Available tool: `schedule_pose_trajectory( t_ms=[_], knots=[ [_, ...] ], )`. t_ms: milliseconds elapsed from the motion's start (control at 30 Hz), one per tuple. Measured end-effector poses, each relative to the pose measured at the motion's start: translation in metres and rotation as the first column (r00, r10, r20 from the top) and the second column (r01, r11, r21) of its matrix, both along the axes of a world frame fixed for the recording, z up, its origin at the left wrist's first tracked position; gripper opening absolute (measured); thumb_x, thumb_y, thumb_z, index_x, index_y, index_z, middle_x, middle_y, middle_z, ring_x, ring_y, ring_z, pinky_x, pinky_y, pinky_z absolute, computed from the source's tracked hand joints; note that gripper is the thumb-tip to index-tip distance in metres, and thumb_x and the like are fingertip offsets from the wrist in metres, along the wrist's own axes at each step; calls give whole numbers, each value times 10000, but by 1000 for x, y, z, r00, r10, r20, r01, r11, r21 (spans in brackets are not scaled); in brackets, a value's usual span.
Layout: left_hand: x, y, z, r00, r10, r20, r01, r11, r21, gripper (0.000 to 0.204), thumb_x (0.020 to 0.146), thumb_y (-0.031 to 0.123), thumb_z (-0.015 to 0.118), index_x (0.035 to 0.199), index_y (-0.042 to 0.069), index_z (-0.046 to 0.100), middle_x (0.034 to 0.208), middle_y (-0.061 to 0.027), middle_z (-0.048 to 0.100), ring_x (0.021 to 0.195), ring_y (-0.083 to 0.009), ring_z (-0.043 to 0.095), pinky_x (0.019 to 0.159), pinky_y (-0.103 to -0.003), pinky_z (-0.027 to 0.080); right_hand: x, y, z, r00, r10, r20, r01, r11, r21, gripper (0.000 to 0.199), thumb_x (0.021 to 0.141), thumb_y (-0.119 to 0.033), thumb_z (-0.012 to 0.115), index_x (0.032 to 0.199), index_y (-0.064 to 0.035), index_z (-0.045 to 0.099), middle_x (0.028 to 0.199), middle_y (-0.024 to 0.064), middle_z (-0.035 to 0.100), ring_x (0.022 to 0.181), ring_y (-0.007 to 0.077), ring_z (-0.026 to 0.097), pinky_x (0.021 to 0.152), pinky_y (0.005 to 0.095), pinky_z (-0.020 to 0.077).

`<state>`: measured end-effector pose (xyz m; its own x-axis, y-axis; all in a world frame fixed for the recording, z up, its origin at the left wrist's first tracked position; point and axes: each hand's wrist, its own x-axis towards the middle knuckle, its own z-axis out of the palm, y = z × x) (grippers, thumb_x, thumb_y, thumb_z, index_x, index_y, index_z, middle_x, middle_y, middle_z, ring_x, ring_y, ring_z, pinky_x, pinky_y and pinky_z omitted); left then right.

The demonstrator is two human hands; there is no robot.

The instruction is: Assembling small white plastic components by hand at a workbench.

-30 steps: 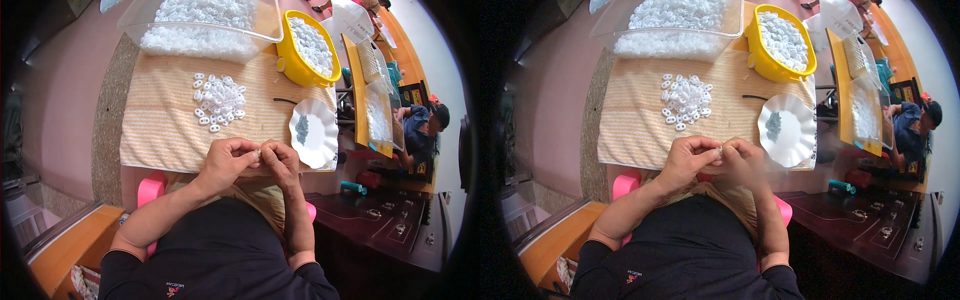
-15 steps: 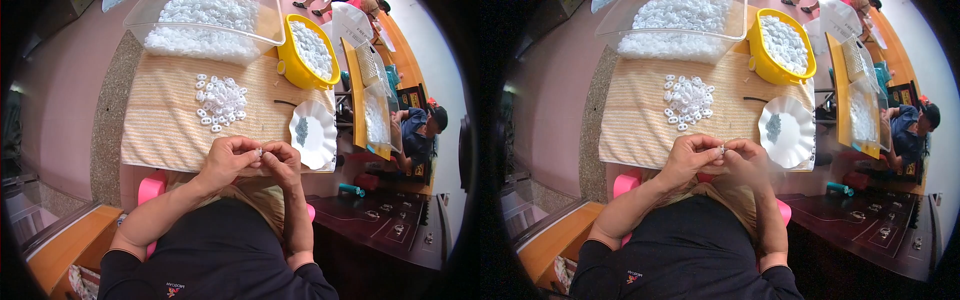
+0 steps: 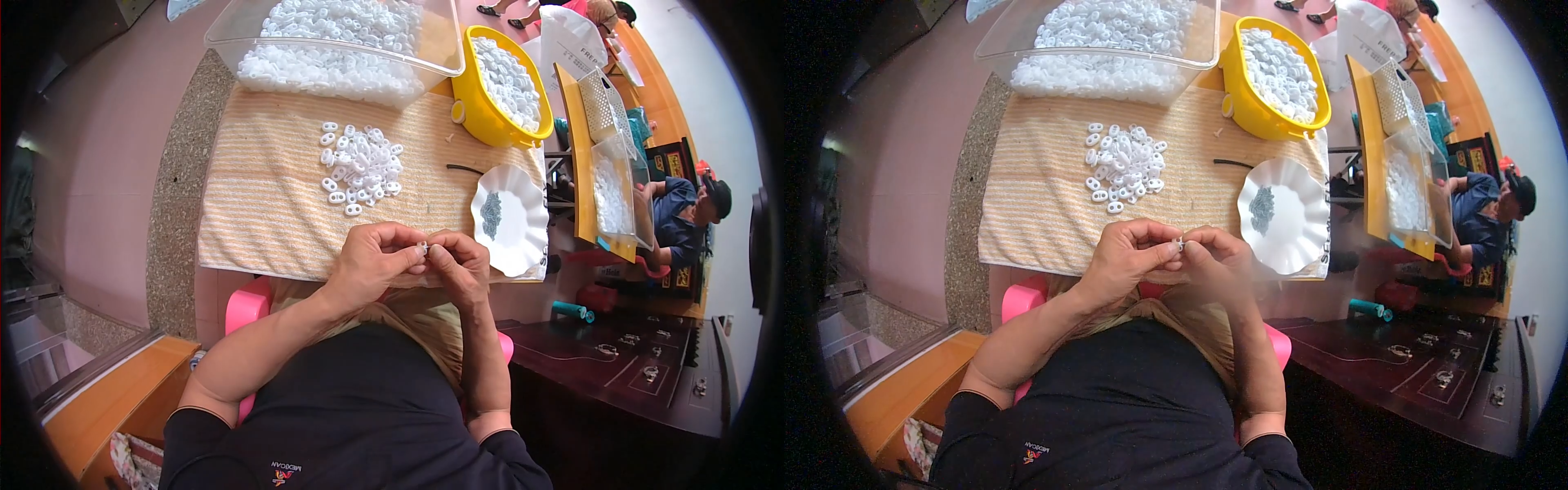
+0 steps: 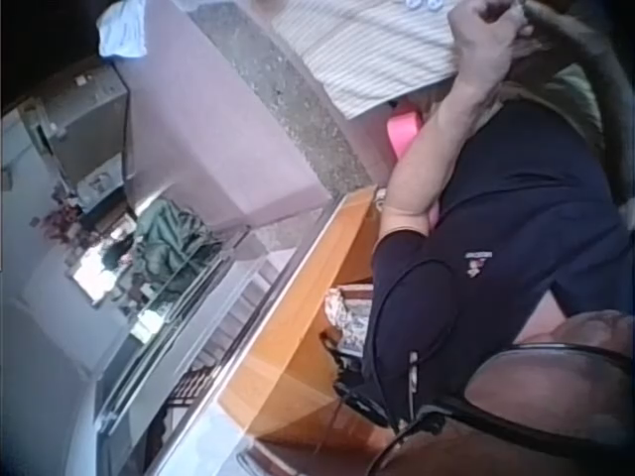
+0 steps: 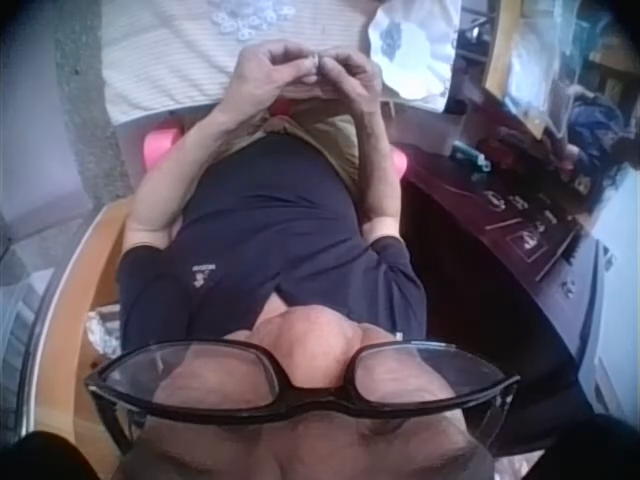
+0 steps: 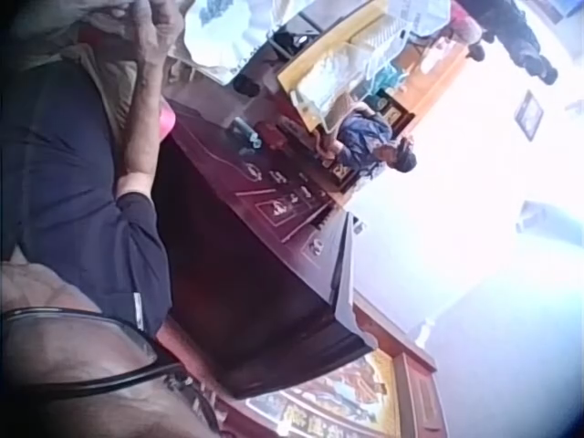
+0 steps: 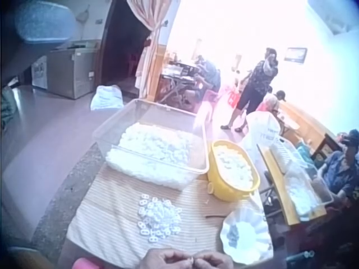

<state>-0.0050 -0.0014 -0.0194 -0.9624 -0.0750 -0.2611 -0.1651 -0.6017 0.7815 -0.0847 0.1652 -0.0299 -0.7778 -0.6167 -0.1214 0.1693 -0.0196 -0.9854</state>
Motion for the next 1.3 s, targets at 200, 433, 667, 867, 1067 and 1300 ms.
schedule_pose_trajectory(
  t_ms=[200,433,667,867,1067,1300],
  knots=[
    [1,1,-1,1000,7,3,-7,999,-44,172,879,16,611,1035,-52,634,890,-67,664,767,-95,632,705,-218,531,1,-4,6,989,11,-149,6,994,112,127,904,-106,623,937,15,643,855,15,644,754,66,577,678,201,476],
    [2,2,3,1000,7,-1,-7,999,-54,175,877,13,609,1037,-55,632,896,-75,664,787,-102,638,710,-220,535,3,-3,6,995,-1,-105,13,994,108,128,915,-84,598,900,40,627,859,45,637,768,83,560,692,204,451],
    [2,3,0,999,13,-30,-15,998,-62,164,875,3,603,1025,-53,640,874,-64,665,764,-91,627,703,-221,531,4,-5,8,988,2,-156,25,985,171,107,907,-65,605,890,39,625,861,43,635,772,83,562,693,204,452],
    [3,6,-2,999,34,-38,-37,996,-82,158,874,8,606,1015,-51,644,857,-58,667,756,-87,622,692,-217,524,5,-6,11,986,4,-168,23,988,155,97,901,-58,610,888,37,628,856,40,635,770,79,560,691,201,449],
    [2,6,-2,998,47,-33,-50,996,-77,165,872,8,603,1022,-49,641,862,-59,666,757,-84,618,701,-216,521,3,-4,8,989,-3,-149,26,988,154,113,901,-79,620,910,32,640,846,26,645,751,72,565,674,196,453],
    [3,3,3,1000,28,3,-28,1000,1,158,874,13,609,1017,-45,642,861,-52,658,757,-77,607,704,-214,522,2,-1,5,999,-20,-30,22,998,57,156,905,-103,625,967,38,648,869,44,664,759,80,589,691,208,482]
  ],
)
